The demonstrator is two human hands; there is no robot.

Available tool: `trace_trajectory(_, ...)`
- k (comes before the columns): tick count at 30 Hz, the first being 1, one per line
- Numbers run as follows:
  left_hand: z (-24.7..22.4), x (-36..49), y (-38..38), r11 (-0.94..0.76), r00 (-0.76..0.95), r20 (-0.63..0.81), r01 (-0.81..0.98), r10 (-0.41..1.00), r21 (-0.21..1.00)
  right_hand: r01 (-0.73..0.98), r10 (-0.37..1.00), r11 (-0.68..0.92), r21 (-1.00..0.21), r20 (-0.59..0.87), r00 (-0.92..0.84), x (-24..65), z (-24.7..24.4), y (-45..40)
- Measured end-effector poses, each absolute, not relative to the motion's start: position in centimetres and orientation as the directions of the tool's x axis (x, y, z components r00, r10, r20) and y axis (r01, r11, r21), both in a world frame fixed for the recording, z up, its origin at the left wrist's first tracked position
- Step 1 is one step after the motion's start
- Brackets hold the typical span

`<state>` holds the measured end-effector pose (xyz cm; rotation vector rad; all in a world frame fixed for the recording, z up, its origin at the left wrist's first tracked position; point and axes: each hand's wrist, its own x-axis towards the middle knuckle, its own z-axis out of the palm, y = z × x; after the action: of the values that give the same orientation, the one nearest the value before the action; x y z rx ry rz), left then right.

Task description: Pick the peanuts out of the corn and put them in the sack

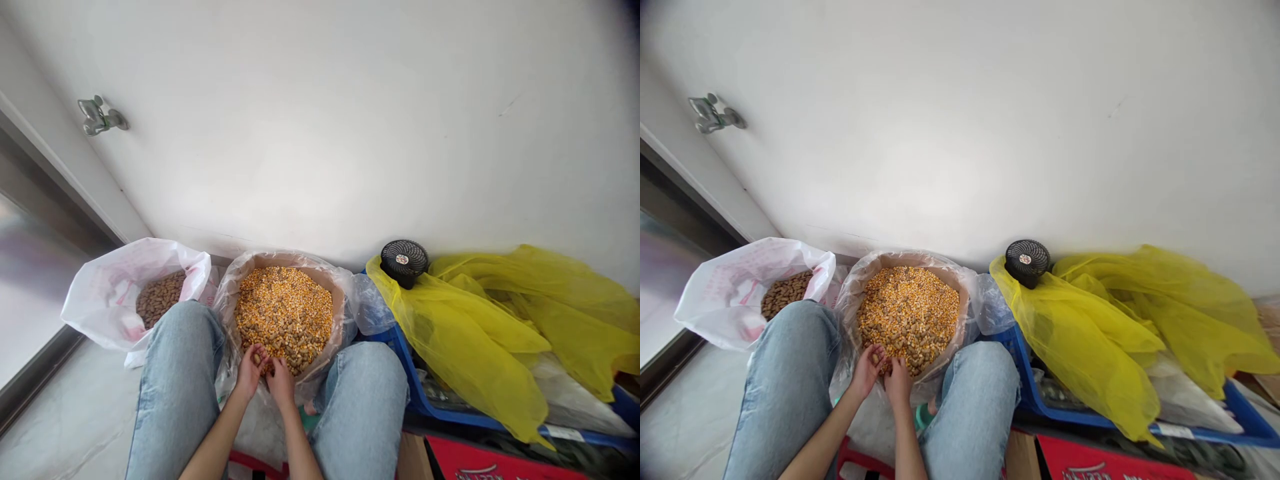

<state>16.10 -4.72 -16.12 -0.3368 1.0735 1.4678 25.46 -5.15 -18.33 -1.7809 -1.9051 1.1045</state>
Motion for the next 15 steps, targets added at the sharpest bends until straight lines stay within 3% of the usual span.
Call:
trace_trajectory(6, -16.02, 16.12, -4.77, 0.162, -0.236, -0.740, -0.892, 0.630, 0.423, 0.622, 0.954, -0.087, -0.778, -0.244, -0.172, 25.83, -18.59, -4.79)
trace_trajectory(15, -16.67, 16.15, -4.86, 0.151, -0.237, -0.739, -0.897, 0.631, 0.416, 0.355, 0.971, -0.156, -0.922, -0.209, -0.116, 25.82, -18.63, -4.45)
